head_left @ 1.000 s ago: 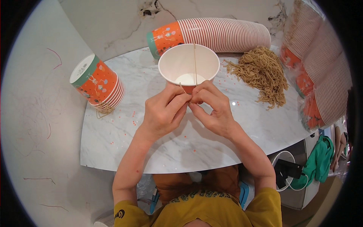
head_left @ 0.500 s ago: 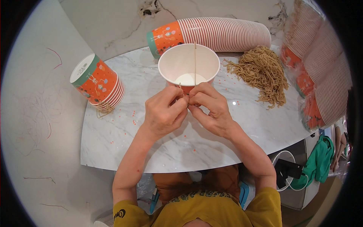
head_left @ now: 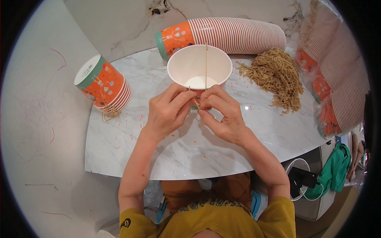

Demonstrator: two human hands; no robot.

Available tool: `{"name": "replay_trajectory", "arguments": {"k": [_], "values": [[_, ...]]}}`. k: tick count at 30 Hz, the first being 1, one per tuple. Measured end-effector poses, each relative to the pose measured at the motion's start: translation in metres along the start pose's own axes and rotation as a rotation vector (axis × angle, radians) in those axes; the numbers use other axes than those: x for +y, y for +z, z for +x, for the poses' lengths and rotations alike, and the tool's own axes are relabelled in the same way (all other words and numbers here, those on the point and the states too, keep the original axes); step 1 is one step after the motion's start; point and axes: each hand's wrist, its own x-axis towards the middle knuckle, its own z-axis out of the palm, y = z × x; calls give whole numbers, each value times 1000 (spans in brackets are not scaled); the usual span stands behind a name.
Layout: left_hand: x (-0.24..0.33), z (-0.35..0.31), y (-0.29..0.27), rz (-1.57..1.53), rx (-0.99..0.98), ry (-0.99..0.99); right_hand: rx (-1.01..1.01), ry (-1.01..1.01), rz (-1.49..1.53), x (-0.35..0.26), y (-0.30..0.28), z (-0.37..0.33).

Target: Tying thin cords or strings through pre-punched holes in paper bowls as part of an assembly task.

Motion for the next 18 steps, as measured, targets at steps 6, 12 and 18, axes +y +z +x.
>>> {"name": "replay_trajectory", "arguments": {"k": [6, 12, 18], "values": [[4, -2, 2, -158, 52, -131, -7, 5, -5, 3, 2, -2], [7, 0, 1, -242, 72, -171, -25, -24, -17, 2, 1, 0], [7, 0, -1, -212, 52, -179, -18, 8, -19, 2, 2, 0]]}}
